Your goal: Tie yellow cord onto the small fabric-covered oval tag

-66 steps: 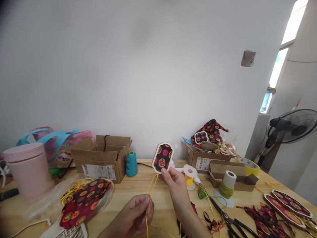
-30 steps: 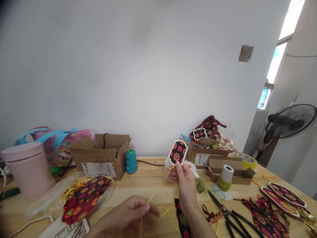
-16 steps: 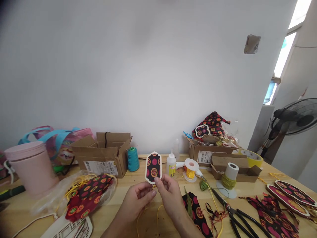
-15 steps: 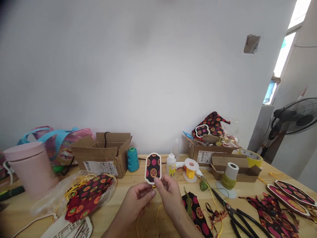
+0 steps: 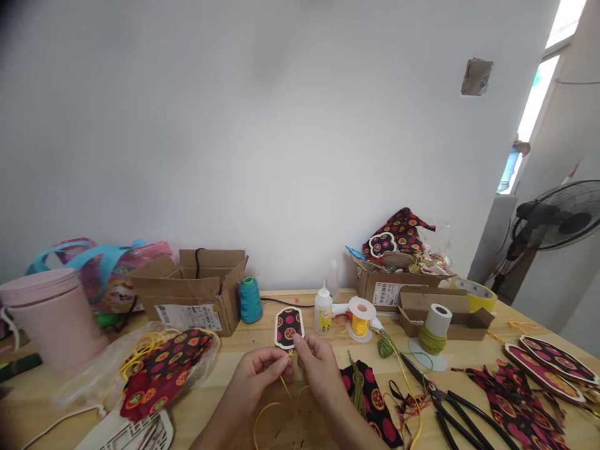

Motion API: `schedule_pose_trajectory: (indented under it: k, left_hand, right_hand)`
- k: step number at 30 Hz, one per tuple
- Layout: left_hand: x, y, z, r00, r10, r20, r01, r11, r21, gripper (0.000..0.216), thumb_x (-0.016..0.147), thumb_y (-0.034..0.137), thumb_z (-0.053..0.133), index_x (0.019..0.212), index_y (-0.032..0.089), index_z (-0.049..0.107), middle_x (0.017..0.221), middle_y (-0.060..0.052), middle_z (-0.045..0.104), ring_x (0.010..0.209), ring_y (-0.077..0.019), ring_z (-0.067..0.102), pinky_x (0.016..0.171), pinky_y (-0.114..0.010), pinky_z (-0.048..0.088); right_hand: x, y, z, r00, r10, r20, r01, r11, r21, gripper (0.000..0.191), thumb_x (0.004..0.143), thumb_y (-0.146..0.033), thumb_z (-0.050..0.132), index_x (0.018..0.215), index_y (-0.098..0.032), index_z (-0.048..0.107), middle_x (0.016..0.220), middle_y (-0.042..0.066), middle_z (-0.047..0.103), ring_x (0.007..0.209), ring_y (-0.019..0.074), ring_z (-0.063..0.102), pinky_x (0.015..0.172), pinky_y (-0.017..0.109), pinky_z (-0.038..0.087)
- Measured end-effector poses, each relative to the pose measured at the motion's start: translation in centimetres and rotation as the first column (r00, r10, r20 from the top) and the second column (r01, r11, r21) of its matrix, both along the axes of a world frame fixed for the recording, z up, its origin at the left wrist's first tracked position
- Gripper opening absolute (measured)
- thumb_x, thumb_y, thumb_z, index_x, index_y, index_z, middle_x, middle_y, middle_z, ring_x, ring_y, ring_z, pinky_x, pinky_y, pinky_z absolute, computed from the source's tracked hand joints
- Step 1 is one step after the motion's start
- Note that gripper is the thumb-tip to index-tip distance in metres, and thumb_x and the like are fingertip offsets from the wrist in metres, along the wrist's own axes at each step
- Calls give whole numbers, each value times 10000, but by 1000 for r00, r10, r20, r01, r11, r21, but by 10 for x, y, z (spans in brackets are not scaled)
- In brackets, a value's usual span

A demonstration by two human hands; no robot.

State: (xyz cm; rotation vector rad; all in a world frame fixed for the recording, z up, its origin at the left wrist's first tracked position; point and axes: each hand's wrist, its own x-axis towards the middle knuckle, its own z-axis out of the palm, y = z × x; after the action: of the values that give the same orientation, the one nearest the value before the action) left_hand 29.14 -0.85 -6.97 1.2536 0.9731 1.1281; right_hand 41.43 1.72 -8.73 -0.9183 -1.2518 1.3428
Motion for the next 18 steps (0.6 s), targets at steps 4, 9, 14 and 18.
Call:
schedule_pose_trajectory:
  k: [4, 9, 14, 18]
  left_hand:
    - [2, 1, -3, 1000, -12, 10, 13, 997, -76, 296, 597, 431, 596, 596, 147, 514, 406, 90, 365, 304, -34, 230, 318, -170, 165]
    - [0, 4, -6, 997, 62, -39, -64, 996, -56, 285, 604, 398, 607, 606, 118, 555, 389, 93, 328, 365, -41, 212, 373, -178, 125]
    - [-3, 8, -10, 993, 109, -56, -110, 994, -25, 289, 615, 375, 599, 654, 88, 594, 504, 18, 499, 483, -86, 385, 485, -199, 269]
    - [-5, 10, -13, 989, 137, -51, -138, 990, -17, 294, 615, 375, 591, 661, 85, 602, 523, -2, 538, 506, -109, 425, 517, -222, 304]
  right_hand:
    - [0, -1, 0, 1000, -13, -21, 12, 999, -43, 486, 599, -622, 546, 536, -186, 341, 367, -127, 209, 328, 22, 112, 333, 181, 64]
    - [-1, 0, 1, 998, -10, -63, 6, 998, -68, 496, 561, -630, 571, 566, -188, 346, 357, -140, 206, 310, 15, 99, 330, 176, 45]
    - [-1, 0, 2, 997, 15, -81, -21, 997, -77, 497, 542, -624, 592, 590, -181, 371, 345, -144, 203, 308, 14, 88, 338, 184, 24]
    - [-1, 1, 1, 996, 41, -77, -46, 996, -75, 496, 535, -614, 605, 609, -164, 410, 352, -142, 204, 320, 15, 88, 349, 189, 23]
